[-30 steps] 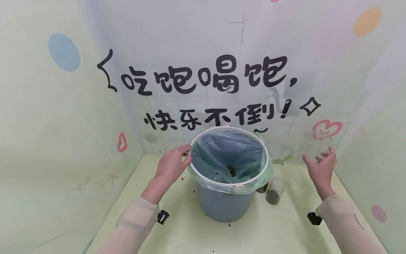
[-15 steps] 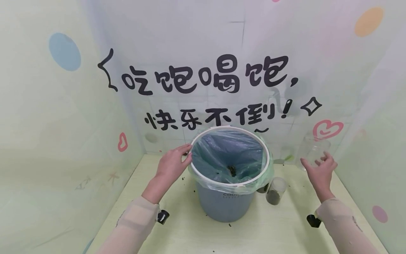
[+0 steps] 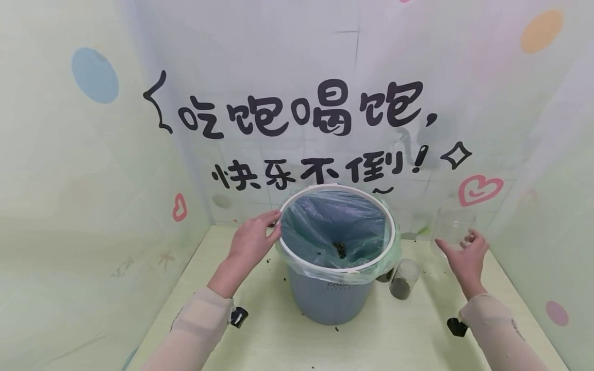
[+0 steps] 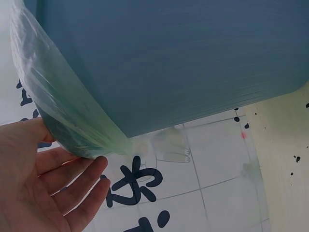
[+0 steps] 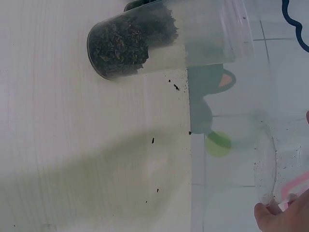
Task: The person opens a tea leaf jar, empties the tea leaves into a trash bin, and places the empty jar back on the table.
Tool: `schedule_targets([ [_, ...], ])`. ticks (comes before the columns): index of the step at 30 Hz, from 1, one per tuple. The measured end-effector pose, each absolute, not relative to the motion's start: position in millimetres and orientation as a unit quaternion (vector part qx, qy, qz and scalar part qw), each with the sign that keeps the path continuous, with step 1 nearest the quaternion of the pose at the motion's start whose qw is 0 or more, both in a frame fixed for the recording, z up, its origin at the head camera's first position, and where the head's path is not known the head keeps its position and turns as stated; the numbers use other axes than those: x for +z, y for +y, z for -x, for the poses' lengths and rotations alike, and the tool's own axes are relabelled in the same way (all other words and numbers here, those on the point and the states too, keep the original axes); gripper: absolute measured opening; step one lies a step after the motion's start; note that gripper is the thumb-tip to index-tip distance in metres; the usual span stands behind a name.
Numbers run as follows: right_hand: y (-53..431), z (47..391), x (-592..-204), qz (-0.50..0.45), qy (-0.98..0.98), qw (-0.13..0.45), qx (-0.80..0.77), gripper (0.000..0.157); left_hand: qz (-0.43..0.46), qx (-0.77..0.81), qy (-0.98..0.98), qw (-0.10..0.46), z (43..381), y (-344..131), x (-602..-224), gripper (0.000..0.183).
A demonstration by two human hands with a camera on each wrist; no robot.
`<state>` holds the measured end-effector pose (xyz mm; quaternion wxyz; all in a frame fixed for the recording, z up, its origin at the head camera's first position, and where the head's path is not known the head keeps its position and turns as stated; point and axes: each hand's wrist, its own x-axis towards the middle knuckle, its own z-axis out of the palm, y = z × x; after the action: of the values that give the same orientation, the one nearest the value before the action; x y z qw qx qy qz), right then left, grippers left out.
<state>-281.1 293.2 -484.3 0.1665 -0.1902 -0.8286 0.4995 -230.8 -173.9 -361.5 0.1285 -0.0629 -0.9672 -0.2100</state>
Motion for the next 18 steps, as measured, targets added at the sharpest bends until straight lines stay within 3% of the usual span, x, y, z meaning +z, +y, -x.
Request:
schedule_targets([
  [18, 295.7, 277.0, -503.4, 0.169, -0.839, 0.164, 0.490, 0.096, 0.064, -0.209, -0.967, 0.132, 230.7, -174.2, -361.8, 0.041],
])
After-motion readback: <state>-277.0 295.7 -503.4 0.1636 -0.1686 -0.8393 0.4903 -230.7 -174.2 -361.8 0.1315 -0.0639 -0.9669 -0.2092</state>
